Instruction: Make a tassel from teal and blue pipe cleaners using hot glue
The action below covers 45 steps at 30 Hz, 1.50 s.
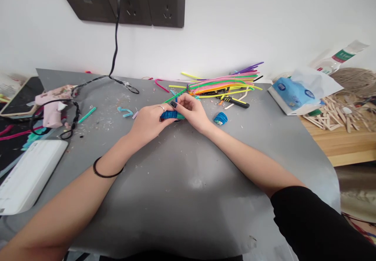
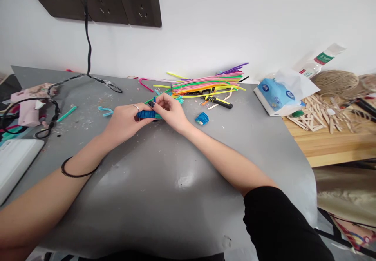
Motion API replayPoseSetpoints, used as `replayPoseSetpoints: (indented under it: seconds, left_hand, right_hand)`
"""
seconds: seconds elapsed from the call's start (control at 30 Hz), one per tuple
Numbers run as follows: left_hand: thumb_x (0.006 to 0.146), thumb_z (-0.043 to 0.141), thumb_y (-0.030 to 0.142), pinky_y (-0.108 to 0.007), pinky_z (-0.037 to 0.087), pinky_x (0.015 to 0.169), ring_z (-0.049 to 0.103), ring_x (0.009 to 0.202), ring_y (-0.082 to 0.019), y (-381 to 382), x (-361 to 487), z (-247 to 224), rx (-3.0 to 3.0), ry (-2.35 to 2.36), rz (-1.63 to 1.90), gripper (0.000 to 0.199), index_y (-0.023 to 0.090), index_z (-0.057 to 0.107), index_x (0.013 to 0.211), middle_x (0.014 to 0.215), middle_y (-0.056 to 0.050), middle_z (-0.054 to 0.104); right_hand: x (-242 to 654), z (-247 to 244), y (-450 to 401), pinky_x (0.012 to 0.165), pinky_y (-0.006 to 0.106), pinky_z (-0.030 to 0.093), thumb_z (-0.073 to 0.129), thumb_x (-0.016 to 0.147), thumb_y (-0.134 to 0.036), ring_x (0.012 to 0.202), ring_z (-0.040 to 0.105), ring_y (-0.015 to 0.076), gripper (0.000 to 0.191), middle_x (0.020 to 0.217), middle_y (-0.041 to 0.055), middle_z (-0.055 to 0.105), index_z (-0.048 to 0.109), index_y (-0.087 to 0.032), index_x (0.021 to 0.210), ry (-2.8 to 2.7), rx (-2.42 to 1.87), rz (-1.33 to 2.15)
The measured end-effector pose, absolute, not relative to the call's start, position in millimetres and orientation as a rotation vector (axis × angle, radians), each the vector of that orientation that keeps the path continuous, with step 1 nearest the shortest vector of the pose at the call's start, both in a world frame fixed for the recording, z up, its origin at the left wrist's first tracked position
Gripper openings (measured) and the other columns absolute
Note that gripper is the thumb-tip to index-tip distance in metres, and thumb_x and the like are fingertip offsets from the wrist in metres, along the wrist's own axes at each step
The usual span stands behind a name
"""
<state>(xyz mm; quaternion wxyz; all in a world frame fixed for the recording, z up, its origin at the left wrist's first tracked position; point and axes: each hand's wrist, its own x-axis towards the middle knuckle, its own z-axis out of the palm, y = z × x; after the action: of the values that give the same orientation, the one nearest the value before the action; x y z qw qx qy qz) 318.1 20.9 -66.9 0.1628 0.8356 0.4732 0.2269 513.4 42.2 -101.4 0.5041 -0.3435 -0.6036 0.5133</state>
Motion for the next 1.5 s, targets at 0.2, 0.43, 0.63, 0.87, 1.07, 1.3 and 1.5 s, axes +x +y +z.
replayPoseSetpoints:
  seconds: [0.2,0.43,0.63,0.87,1.07,1.3,1.5]
  left_hand:
    - [0.097,0.075,0.031,-0.032,0.054,0.08,0.076,0.083,-0.024,21.3,318.8,-67.5,2.389,1.352,0.656,0.019,0.02,0.08,0.112,0.102,-0.007,0.084]
    - [0.097,0.074,0.031,-0.033,0.054,0.081,0.076,0.085,-0.025,21.1,318.5,-67.1,2.382,1.356,0.64,0.02,0.021,0.079,0.113,0.103,-0.007,0.084]
    - [0.095,0.075,0.029,-0.033,0.054,0.081,0.076,0.085,-0.025,20.9,318.7,-67.2,2.38,1.364,0.651,0.02,0.021,0.08,0.113,0.102,-0.007,0.085]
    - [0.096,0.073,0.033,-0.033,0.053,0.079,0.075,0.082,-0.024,20.7,318.5,-68.1,2.39,1.361,0.659,0.021,0.021,0.08,0.112,0.102,-0.007,0.085]
    - [0.098,0.07,0.037,-0.033,0.054,0.079,0.075,0.082,-0.024,20.9,317.6,-68.3,2.401,1.332,0.667,0.022,0.022,0.079,0.111,0.101,-0.007,0.084]
    - [0.098,0.071,0.037,-0.033,0.053,0.078,0.074,0.082,-0.025,21.8,317.3,-68.4,2.396,1.339,0.659,0.02,0.023,0.079,0.11,0.099,-0.007,0.084]
    - [0.097,0.073,0.034,-0.034,0.053,0.08,0.075,0.084,-0.025,21.2,317.9,-67.9,2.391,1.342,0.653,0.02,0.022,0.079,0.111,0.102,-0.007,0.084]
  right_hand:
    - [514.0,-102.6,42.8,0.072,0.031,0.049,0.083,0.086,-0.066,0.076,0.057,0.0151,0.051,0.079,-0.002,0.061,0.055,-0.024,0.087,-1.476,-0.834,1.237]
    - [513.6,-101.1,42.1,0.071,0.031,0.048,0.083,0.085,-0.067,0.075,0.055,0.015,0.052,0.078,-0.0022,0.059,0.055,-0.023,0.086,-1.466,-0.836,1.242]
    - [513.5,-101.4,42.4,0.073,0.031,0.049,0.083,0.084,-0.071,0.077,0.056,0.0156,0.055,0.079,-0.0021,0.06,0.055,-0.024,0.086,-1.477,-0.858,1.244]
    - [513.3,-100.4,42.2,0.072,0.031,0.049,0.082,0.084,-0.071,0.077,0.056,0.0153,0.055,0.079,-0.0022,0.06,0.054,-0.024,0.086,-1.478,-0.855,1.24]
    - [512.8,-99.4,41.6,0.073,0.031,0.049,0.083,0.083,-0.069,0.076,0.055,0.0152,0.054,0.078,-0.0022,0.059,0.055,-0.024,0.085,-1.465,-0.851,1.246]
    - [513.1,-99.5,41.7,0.074,0.031,0.05,0.084,0.081,-0.072,0.079,0.057,0.0161,0.056,0.08,-0.0015,0.06,0.055,-0.024,0.085,-1.456,-0.895,1.264]
    - [513.2,-99.8,41.6,0.072,0.03,0.048,0.085,0.083,-0.07,0.076,0.055,0.0154,0.055,0.078,-0.0022,0.059,0.055,-0.024,0.085,-1.458,-0.851,1.253]
